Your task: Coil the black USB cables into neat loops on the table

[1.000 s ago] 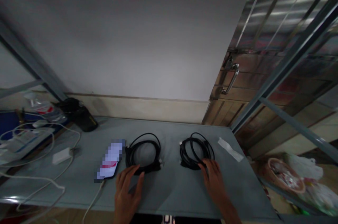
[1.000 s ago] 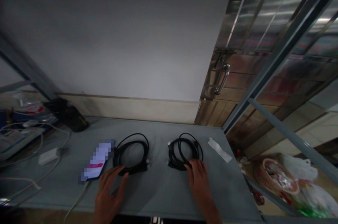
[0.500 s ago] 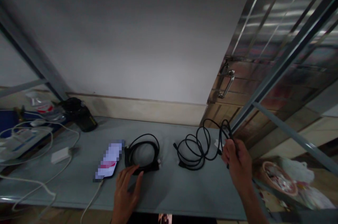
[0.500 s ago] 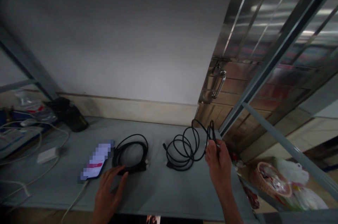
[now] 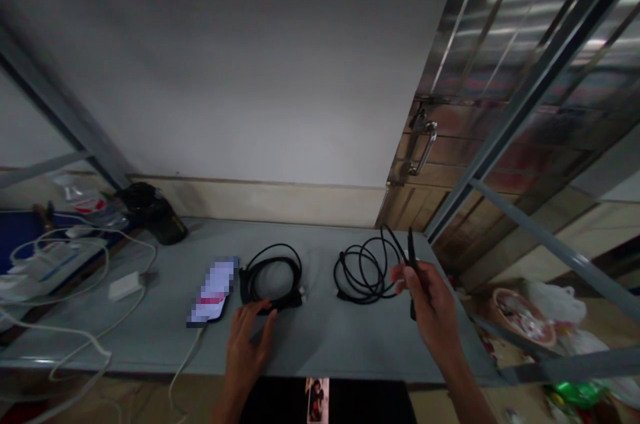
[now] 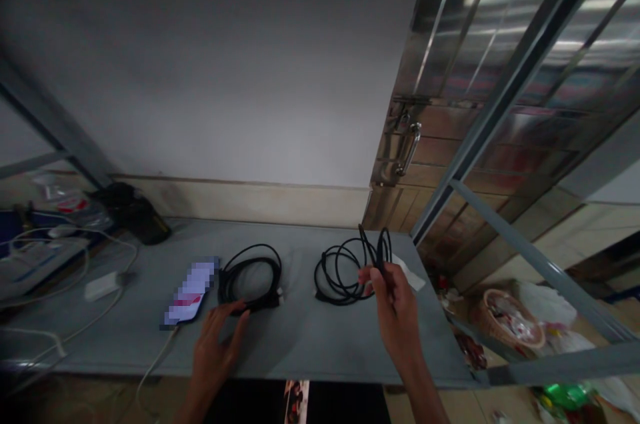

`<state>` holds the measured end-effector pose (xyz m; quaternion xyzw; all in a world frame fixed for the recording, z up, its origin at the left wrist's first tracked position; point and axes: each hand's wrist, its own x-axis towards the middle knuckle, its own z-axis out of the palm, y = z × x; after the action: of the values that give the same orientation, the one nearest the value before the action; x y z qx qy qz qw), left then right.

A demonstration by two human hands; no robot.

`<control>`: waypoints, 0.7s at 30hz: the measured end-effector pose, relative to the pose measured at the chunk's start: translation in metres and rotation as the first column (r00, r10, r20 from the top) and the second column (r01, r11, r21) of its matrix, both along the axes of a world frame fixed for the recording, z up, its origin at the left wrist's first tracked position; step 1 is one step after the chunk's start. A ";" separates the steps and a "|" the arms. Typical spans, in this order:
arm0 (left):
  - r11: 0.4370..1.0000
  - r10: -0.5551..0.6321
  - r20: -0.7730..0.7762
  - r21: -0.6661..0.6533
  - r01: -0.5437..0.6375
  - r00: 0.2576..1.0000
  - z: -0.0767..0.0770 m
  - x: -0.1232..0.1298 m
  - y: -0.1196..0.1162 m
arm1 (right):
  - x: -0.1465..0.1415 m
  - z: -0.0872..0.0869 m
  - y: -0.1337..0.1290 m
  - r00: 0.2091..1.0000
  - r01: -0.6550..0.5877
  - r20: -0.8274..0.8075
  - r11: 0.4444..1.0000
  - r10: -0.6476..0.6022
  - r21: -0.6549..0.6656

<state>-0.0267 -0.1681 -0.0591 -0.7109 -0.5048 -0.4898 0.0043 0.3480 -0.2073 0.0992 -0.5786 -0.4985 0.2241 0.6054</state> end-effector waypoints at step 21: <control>0.908 -0.172 0.303 -0.321 0.270 0.937 0.028 0.066 -0.019 | 0.006 0.141 0.032 0.967 0.063 -0.240 0.828 0.088 0.557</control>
<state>0.0395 -0.1875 -0.0309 -0.6799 -0.4967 -0.4784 -0.2494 0.3540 -0.1756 0.2400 -0.3387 -0.4637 0.1450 0.8057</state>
